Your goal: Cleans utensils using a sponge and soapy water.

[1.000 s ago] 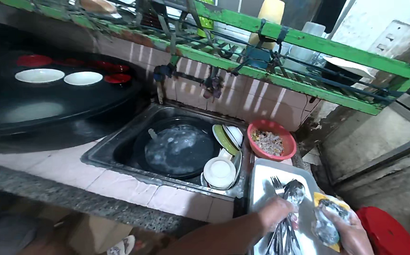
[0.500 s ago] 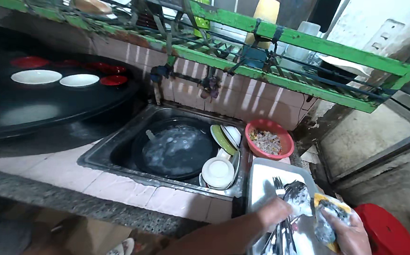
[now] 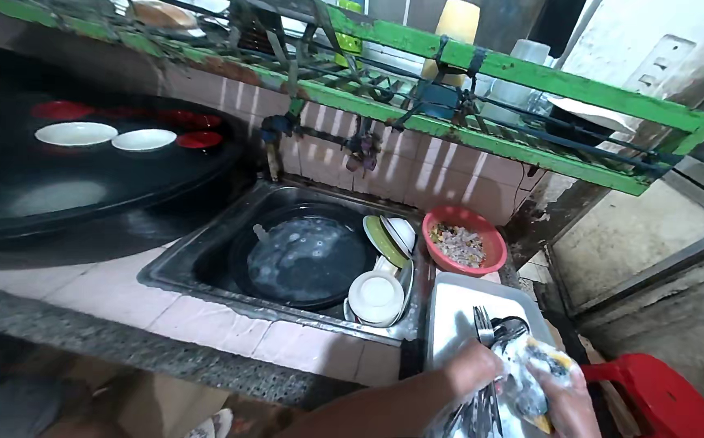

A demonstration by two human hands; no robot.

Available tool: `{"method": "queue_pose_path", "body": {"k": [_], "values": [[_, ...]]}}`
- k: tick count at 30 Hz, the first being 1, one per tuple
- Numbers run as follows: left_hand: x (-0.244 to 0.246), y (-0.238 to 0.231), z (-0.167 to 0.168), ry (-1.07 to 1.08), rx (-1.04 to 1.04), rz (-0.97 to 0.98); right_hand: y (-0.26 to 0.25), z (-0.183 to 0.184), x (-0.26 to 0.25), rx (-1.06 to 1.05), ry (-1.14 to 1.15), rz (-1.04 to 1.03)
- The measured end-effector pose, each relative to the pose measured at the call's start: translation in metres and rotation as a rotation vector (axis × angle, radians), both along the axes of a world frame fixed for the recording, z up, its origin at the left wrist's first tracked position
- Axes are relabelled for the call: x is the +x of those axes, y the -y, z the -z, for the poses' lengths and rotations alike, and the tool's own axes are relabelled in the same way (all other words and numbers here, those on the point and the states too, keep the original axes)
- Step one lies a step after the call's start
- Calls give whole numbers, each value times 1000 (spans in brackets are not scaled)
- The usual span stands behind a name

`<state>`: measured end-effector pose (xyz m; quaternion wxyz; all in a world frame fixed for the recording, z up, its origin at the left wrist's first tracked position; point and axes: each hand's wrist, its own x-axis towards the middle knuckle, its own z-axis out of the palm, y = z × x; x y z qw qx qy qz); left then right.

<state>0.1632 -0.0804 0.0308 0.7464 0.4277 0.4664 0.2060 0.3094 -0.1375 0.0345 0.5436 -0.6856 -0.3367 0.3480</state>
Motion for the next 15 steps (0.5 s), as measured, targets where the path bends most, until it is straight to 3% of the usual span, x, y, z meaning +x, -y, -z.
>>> {"method": "queue_pose_path", "body": {"k": [3, 6, 9, 12, 15], "values": [[-1, 0, 2, -14, 8, 10, -4, -14, 14, -136, 140, -158], [7, -1, 3, -54, 5, 5, -16, -15, 30, -158, 349, -101], [6, -3, 1, -92, -2, -31, -14, 1, 16, -108, 219, -87], [4, -4, 0, -116, -7, -41, -8, 3, 5, -188, 68, -136], [7, -5, 3, -86, -9, -44, -23, 0, 26, -156, 180, -81]]}}
